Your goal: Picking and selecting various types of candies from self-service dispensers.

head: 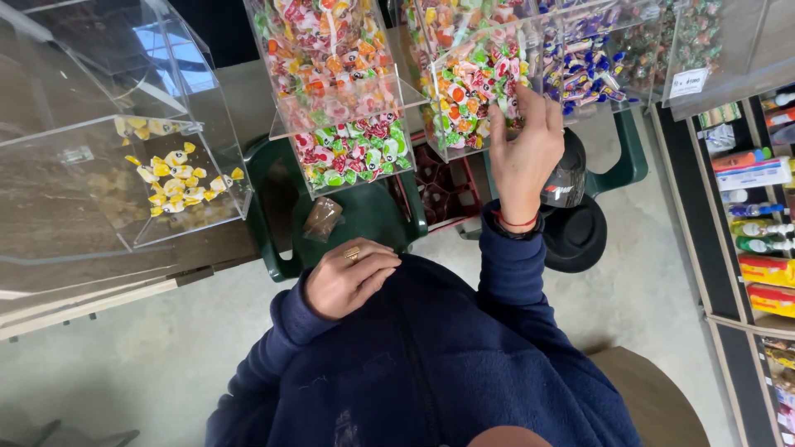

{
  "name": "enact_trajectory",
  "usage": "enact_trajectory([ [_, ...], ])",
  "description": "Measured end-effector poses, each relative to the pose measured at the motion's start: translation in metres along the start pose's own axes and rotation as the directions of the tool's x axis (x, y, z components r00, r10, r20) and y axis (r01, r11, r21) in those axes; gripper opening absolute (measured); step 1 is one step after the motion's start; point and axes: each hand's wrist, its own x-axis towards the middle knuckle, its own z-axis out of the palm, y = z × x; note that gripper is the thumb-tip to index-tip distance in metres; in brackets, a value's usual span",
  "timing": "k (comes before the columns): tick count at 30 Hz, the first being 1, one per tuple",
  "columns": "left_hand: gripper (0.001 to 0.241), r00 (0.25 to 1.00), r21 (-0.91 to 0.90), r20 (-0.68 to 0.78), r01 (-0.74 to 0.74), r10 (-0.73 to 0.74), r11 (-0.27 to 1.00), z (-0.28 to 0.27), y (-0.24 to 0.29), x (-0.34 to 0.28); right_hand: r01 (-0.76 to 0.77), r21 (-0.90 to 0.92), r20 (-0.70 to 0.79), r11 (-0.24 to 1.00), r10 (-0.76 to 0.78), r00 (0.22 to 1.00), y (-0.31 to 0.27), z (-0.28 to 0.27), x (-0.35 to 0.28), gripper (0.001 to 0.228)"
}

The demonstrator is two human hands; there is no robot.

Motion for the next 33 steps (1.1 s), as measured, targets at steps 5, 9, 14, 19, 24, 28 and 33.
enact_trajectory([
  [5,0.022,0.999,0.02,-0.025,0.027,-0.026,0.999,0.0,0.0,-0.006,-0.004,0.079,-0.052,0.997,0.008,0.999,0.005,0.004,0.005,0.029],
  [9,0.023,0.999,0.045,-0.04,0.03,-0.028,0.999,-0.002,0.001,-0.008,-0.047,0.239,-0.144,0.97,0.083,0.986,0.002,0.003,0.013,0.03],
  [14,0.024,1.0,0.063,-0.018,0.014,-0.013,0.998,0.0,-0.003,-0.005,-0.048,0.304,-0.172,0.951,0.105,0.979,0.005,0.01,0.012,0.031],
  [19,0.024,1.0,0.071,0.002,0.026,-0.026,0.997,0.001,-0.005,0.0,-0.025,0.388,-0.192,0.921,0.107,0.976,0.025,0.005,0.003,0.028],
  [24,0.023,0.999,0.08,0.02,0.044,-0.046,0.996,0.003,-0.007,0.004,-0.103,0.581,-0.207,0.808,0.269,0.941,0.091,-0.02,0.005,0.024],
  [28,0.022,0.999,0.09,0.021,0.041,-0.043,0.995,0.003,-0.011,0.002,-0.098,0.436,-0.298,0.895,0.246,0.922,0.153,-0.023,0.032,0.021],
  [33,0.024,0.999,0.107,0.022,0.045,-0.048,0.993,0.0,-0.008,0.005,0.183,-0.083,-0.262,0.98,-0.199,0.944,0.103,-0.038,0.062,0.022],
])
